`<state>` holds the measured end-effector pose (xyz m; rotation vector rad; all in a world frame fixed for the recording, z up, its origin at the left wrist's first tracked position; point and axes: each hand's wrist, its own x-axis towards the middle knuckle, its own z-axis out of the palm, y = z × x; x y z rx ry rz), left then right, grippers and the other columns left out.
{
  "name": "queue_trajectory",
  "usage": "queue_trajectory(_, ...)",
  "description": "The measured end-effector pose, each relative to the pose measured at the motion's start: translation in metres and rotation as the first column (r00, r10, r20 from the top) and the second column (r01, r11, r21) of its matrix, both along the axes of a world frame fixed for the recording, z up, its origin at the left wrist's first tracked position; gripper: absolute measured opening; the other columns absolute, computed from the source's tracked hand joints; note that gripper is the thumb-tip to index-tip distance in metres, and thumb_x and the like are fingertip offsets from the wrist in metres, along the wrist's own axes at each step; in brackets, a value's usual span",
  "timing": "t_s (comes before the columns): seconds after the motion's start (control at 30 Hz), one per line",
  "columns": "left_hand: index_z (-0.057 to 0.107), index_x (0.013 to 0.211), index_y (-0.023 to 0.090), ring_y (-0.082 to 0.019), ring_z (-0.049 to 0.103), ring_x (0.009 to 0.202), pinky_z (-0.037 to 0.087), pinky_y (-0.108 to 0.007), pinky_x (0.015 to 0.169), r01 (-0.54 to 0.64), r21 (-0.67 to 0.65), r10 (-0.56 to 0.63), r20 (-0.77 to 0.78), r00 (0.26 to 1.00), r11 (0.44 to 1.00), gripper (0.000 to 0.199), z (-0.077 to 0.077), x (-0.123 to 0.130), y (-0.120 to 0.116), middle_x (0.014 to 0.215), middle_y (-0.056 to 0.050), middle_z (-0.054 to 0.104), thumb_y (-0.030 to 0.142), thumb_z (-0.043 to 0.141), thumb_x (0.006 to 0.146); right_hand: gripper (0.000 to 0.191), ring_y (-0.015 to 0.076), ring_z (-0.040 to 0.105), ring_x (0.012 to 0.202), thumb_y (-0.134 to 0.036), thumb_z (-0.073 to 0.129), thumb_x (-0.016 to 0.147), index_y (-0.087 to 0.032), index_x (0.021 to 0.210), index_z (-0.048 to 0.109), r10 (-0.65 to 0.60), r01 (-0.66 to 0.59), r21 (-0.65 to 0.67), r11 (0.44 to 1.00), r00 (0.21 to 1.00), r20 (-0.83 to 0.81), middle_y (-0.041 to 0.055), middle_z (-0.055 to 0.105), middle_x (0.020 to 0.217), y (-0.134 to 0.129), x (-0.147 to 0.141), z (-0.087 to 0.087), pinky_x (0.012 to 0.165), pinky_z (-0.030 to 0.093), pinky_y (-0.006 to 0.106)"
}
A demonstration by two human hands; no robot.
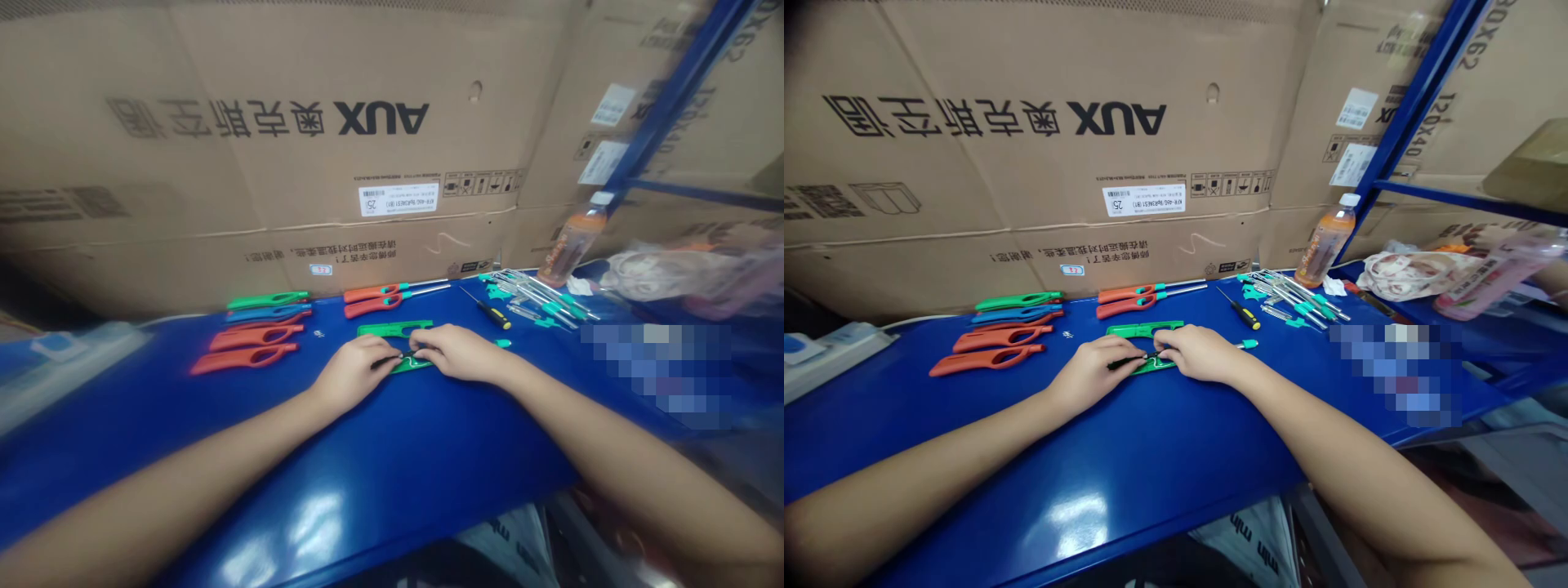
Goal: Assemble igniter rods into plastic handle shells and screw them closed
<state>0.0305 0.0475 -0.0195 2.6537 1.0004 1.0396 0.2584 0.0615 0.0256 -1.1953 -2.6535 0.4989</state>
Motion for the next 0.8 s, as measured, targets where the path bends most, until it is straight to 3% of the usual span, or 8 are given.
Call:
queue_trajectory(0.5, 0.074, 0.106, 0.018, -0.020, 0.070, 0.086, 0.057, -0.034, 0.080, -0.023, 0.045, 0.025, -0.056, 0.998, 0.999, 0.019, -0.0008, -0.0017, 0.0005, 0.096, -0.007, 0.077, 0.028, 0.064, 0.094, 0.011, 0.0162, 0.058, 0.074, -0.018, 0.050, 0.096, -0.019, 0.094, 0.060, 0.041, -0.041, -0.032, 0.999, 0.999, -0.001, 0.0040, 0.068, 0.085, -0.0009, 0.0030, 0.0045, 0.064, 0.031, 0.024)
queue_trajectory(0.8, 0.075, 0.108, 0.021, -0.018, 0.069, 0.088, 0.056, -0.030, 0.081, 0.026, 0.030, -0.024, -0.071, 0.997, 0.999, 0.020, -0.0003, -0.0014, 0.0006, 0.095, -0.006, 0.075, 0.026, 0.060, 0.096, 0.010, 0.0159, 0.057, 0.074, -0.018, 0.051, 0.095, -0.020, 0.092, 0.060, 0.070, -0.069, -0.017, 0.997, 0.997, 0.019, 0.0041, 0.069, 0.085, 0.0002, 0.0029, 0.0032, 0.063, 0.031, 0.023)
